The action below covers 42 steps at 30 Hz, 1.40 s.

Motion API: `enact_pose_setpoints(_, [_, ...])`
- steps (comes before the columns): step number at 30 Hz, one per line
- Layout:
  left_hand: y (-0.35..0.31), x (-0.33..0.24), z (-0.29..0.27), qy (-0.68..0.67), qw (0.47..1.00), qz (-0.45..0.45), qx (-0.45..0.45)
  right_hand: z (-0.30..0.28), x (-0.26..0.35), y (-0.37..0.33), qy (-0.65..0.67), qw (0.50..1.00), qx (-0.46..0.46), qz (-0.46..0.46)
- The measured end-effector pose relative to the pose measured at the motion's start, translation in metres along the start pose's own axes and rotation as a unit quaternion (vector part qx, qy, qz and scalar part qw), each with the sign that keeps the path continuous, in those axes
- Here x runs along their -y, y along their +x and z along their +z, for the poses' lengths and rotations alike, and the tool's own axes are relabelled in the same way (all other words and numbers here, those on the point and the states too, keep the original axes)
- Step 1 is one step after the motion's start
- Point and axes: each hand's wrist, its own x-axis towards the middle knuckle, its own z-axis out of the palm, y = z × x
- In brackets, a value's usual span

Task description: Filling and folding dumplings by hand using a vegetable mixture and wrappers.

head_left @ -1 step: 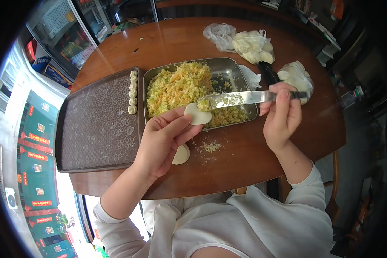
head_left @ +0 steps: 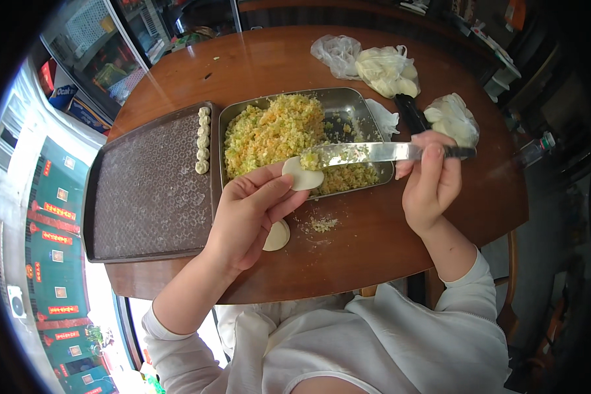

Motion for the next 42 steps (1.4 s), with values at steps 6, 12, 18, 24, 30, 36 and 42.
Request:
enact_pose_setpoints(6, [-0.001, 0.002, 0.0, -0.007, 0.999, 0.046, -0.029, -0.004, 0.014, 0.002, -0.089, 0.955, 0.186, -0.212])
enact_pose_setpoints(12, [0.0, 0.001, 0.002, 0.004, 0.994, 0.08, -0.074, 0.009, 0.034, -0.001, -0.17, 0.891, 0.266, -0.326])
enact_pose_setpoints(18, [-0.003, -0.001, 0.005, 0.023, 0.989, 0.096, -0.109, 0.021, 0.042, -0.01, -0.158, 0.881, 0.271, -0.354])
enact_pose_setpoints(24, [-0.003, -0.001, 0.002, 0.024, 0.989, 0.106, -0.097, 0.028, 0.044, -0.013, -0.162, 0.872, 0.273, -0.373])
enact_pose_setpoints(30, [-0.004, -0.002, 0.001, 0.027, 0.989, 0.106, -0.095, 0.027, 0.048, -0.013, -0.16, 0.869, 0.287, -0.369])
enact_pose_setpoints(36, [-0.004, -0.002, 0.0, 0.026, 0.992, 0.087, -0.085, 0.018, 0.051, -0.01, -0.186, 0.881, 0.264, -0.346])
enact_pose_setpoints(42, [-0.004, -0.002, -0.001, 0.027, 0.994, 0.079, -0.073, 0.01, 0.049, -0.01, -0.221, 0.874, 0.232, -0.367])
